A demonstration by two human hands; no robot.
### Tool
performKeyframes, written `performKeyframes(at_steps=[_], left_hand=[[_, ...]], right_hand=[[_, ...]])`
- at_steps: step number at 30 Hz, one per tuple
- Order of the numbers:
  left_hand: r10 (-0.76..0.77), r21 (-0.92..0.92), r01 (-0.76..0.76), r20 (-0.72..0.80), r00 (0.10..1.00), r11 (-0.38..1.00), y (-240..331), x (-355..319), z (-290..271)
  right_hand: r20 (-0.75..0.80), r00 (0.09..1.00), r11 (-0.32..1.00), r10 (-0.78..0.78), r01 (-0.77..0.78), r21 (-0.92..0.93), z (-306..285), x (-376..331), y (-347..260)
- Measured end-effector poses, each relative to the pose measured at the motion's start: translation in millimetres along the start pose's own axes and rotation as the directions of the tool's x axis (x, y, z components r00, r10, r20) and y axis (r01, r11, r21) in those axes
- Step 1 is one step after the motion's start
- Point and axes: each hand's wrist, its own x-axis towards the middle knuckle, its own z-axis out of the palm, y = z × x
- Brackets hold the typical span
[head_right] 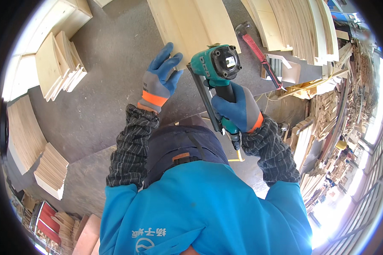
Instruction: Assembling wooden boxes using a pneumatic nail gun and a hammer in a woodworking workshop.
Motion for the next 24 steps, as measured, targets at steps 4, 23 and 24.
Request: performKeyframes(at_steps=[4, 23, 24], left_hand=[[-0.010, 0.005, 0.010, -0.002, 1.000, 1.000, -0.3, -0.5, 0.3], [-0.003, 0.004, 0.003, -0.005, 1.000, 1.000, 0.3, -0.6, 0.5], [-0.004, 0.004, 0.004, -0.006, 1.000, 1.000, 0.0, -0.6, 0.5]], right_hand=[[0.002, 1.000, 1.000, -0.004, 0.004, 0.008, 2.8, -1.3, -4.9], [0.002, 1.000, 1.000, -0.009, 0.009, -0.016, 2.7, -1.7, -4.6], [0.003, 1.000, 1.000, -0.009, 0.009, -0.016, 3.1, -1.6, -4.6]])
